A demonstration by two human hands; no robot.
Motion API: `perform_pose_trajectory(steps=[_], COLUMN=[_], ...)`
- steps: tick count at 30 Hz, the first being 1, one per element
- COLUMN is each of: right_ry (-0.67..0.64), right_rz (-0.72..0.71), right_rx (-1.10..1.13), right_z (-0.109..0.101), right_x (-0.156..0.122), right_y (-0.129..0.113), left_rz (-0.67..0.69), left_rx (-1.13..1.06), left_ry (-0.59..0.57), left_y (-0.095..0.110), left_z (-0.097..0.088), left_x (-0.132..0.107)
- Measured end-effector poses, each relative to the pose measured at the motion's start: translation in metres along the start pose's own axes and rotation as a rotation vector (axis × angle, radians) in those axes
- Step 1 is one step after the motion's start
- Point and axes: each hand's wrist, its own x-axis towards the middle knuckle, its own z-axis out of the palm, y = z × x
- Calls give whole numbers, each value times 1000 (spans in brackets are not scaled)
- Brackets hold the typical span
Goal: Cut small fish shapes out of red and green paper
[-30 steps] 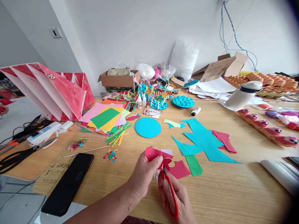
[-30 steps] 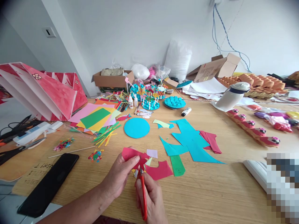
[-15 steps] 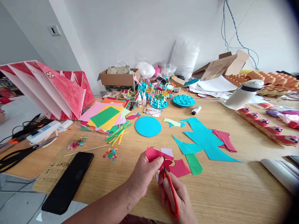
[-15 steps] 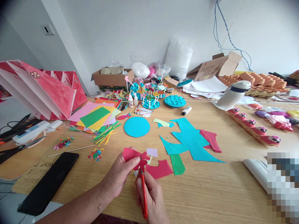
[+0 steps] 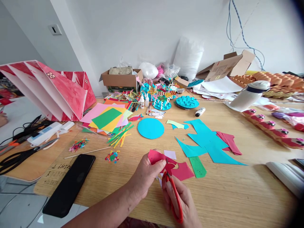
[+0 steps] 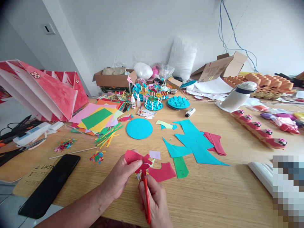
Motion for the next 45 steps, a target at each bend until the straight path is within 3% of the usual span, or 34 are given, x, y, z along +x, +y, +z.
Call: perform_pose_trajectory(steps=[16, 45], right_ry=[-21, -47], right_rz=[-3, 1], right_rx=[-38, -4], right_z=[1, -2], right_x=[1, 0], right_y=[-9, -1], left_rz=[-7, -21], left_rx=[18, 5], left_ry=[-72, -86], left_y=[2, 3], left_z=[-4, -7], left_x=[-1, 0])
